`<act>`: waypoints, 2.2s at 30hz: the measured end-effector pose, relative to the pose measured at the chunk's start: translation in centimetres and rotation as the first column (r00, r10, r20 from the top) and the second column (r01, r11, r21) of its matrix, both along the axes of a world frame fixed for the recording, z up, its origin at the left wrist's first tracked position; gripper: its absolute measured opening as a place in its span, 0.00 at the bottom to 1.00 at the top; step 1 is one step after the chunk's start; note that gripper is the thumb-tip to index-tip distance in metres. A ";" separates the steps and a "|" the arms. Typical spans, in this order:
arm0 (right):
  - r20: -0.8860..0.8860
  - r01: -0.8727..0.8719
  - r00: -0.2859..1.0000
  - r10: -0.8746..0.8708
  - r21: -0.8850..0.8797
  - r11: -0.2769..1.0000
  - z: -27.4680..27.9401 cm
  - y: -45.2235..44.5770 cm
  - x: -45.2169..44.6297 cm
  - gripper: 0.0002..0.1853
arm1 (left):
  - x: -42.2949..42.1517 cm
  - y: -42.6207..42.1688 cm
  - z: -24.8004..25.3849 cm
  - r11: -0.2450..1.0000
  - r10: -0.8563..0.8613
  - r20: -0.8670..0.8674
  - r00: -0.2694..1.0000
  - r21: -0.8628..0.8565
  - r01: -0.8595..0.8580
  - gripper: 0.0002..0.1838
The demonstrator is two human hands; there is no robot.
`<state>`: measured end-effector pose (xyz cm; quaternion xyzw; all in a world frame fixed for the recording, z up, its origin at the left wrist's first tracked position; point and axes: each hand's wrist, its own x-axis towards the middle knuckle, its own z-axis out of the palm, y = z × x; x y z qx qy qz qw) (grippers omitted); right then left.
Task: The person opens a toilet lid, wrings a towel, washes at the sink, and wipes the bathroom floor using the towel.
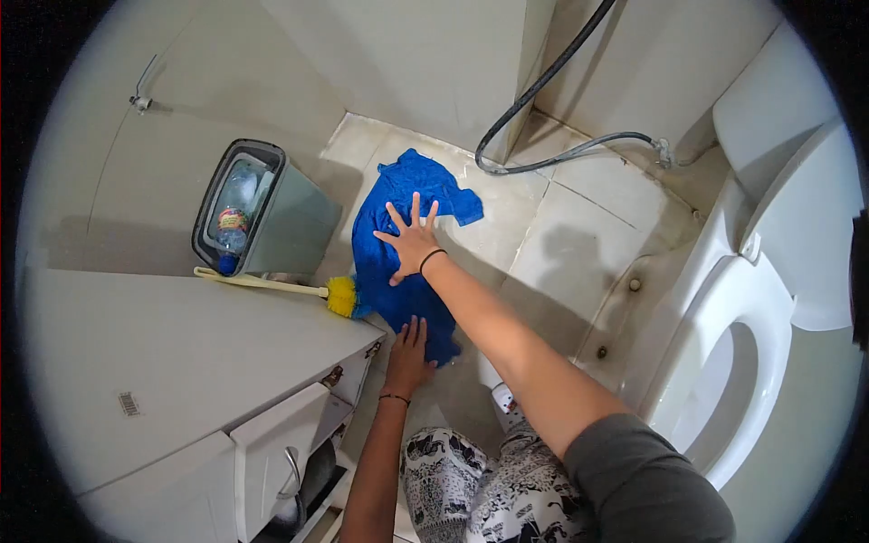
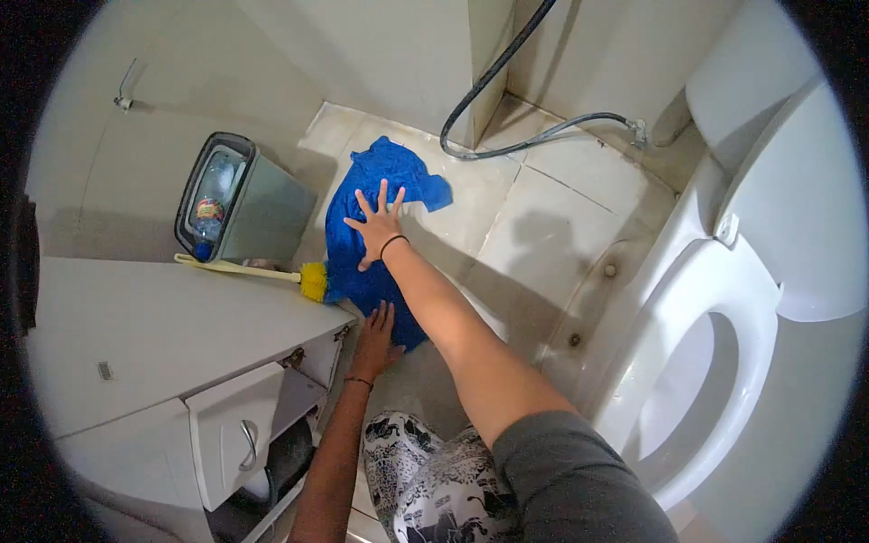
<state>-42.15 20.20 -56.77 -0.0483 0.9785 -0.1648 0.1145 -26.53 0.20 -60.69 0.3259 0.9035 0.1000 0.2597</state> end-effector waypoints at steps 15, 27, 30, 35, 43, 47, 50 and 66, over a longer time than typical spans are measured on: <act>-0.014 -0.048 0.999 0.050 0.123 0.991 -4.9 11.2 2.6 0.37 | 0.1 10.1 -2.0 0.925 -0.243 0.044 0.969 0.313 0.218 0.49; 0.017 0.338 0.938 -0.345 0.161 0.927 -5.6 17.6 5.9 0.29 | -8.3 6.9 3.9 0.984 0.163 -0.569 0.806 0.157 -0.088 0.15; -0.030 0.461 0.882 -0.471 0.261 0.848 -8.1 18.1 5.7 0.11 | -11.9 4.6 6.3 0.943 0.302 -0.535 0.789 0.043 -0.331 0.18; 0.222 0.534 0.660 -0.718 0.534 0.655 -7.1 19.9 7.5 0.19 | -14.3 2.6 1.8 0.578 0.794 -0.258 0.551 0.037 -0.815 0.28; 0.218 0.623 0.152 -0.964 0.736 0.265 -7.8 25.8 13.5 0.25 | -16.9 0.4 -3.0 0.283 0.955 -0.079 0.287 -0.057 -0.957 0.47; 0.186 0.632 0.129 -0.974 0.741 0.225 -8.0 26.5 14.8 0.26 | -18.6 -1.1 -4.6 0.293 0.953 0.107 0.283 -0.096 -0.951 0.37; 0.159 0.656 0.113 -0.981 0.730 0.194 -7.8 24.6 12.0 0.26 | -19.1 -1.1 -6.8 0.144 0.966 0.206 0.155 0.069 -0.987 0.29; 0.212 0.725 0.171 -0.962 0.634 0.269 -13.6 25.7 15.6 0.27 | -8.0 10.2 4.8 0.150 0.838 0.230 0.496 0.776 -0.613 0.12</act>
